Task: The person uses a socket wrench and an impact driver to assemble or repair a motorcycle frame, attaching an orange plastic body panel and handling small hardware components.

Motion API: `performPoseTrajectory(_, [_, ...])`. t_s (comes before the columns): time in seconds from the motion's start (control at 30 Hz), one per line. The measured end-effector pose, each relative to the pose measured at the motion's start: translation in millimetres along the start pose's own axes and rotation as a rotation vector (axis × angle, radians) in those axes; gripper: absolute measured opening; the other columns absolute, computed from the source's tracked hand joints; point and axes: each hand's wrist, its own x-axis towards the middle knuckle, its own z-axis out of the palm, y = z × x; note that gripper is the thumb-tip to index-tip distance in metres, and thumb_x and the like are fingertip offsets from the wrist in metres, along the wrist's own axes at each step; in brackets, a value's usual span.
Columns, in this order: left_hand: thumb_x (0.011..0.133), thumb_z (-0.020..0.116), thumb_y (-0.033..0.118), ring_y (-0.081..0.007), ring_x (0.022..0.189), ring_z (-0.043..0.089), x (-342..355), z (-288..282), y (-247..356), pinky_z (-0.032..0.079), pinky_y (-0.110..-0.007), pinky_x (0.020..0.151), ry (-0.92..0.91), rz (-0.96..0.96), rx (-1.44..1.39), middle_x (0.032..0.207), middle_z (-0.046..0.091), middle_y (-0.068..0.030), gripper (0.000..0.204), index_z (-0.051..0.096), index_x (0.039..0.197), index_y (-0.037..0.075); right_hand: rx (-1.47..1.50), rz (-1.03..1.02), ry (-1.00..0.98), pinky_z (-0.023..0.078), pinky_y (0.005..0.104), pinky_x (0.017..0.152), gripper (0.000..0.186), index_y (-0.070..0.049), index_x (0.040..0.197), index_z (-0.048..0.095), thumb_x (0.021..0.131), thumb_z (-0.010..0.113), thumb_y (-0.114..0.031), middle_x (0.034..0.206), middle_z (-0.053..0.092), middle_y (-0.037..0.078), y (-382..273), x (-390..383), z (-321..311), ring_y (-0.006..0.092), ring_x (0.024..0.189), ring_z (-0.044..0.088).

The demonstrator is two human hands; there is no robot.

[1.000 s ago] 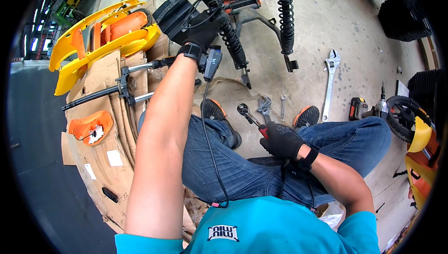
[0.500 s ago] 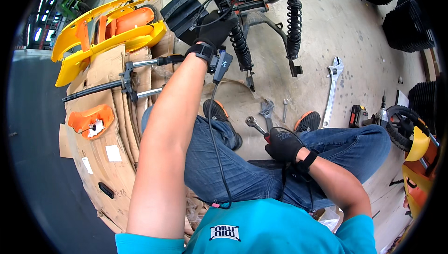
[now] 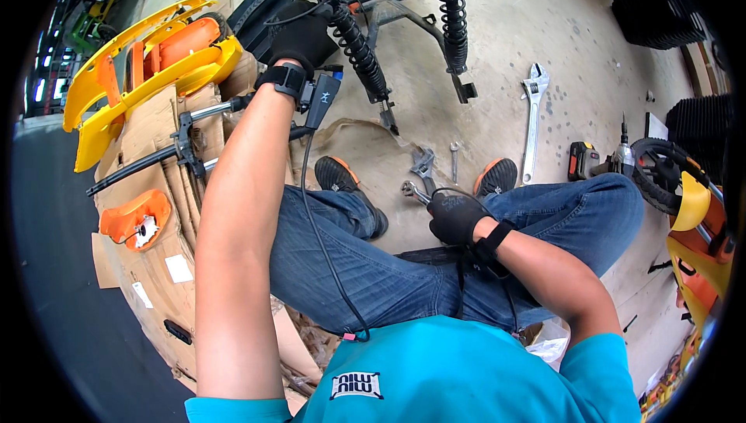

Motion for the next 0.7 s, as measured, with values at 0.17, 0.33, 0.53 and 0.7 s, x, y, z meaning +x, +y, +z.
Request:
performPoseTrajectory(0.17, [0.078,0.064,0.022,-0.0297,0.099,0.062,2.9,2.0,4.1,0.05,-0.041,0.085,-0.07,-0.084,-0.049,0.11,0.064,-0.0147,0.034,0.064,0.109,0.011,-0.009,-0.036,-0.009,0.049,0.0436,0.07,0.018,0.0,0.083,0.061,0.074,0.053,-0.014,0.079,0.063,0.021,4.6,2.9,-0.1,0.035,0.075,0.063])
performPoseTrajectory(0.33, [0.081,0.06,0.025,-0.0298,0.101,0.062,1.5,-2.4,5.1,0.049,-0.04,0.085,-0.021,0.003,0.111,0.111,0.063,-0.0144,0.036,0.062,0.114,0.011,-0.079,-0.099,-0.066,0.051,0.0422,0.068,0.023,0.004,0.084,0.066,0.075,0.051,-0.011,0.079,0.064,0.024,-5.0,0.1,-17.7,0.0351,0.074,0.065])
performPoseTrajectory(0.53, [0.079,0.061,0.029,-0.0305,0.091,0.06,9.3,24.0,-7.8,0.049,-0.041,0.075,0.004,0.028,-0.043,0.096,0.064,-0.0138,0.025,0.062,0.098,0.011,0.024,0.031,-0.089,0.049,0.0445,0.074,0.027,0.002,0.094,0.061,0.078,0.052,-0.018,0.086,0.064,0.023,-0.6,6.7,-18.1,0.0375,0.082,0.064])
performPoseTrajectory(0.7, [0.081,0.059,0.028,-0.0298,0.083,0.063,7.0,27.0,-23.6,0.05,-0.039,0.072,0.055,0.086,-0.124,0.089,0.065,-0.0129,0.022,0.065,0.09,0.009,-0.001,0.04,0.008,0.05,0.0453,0.072,0.027,0.006,0.095,0.058,0.078,0.047,-0.012,0.083,0.064,0.027,-12.0,0.4,-32.5,0.0392,0.08,0.064])
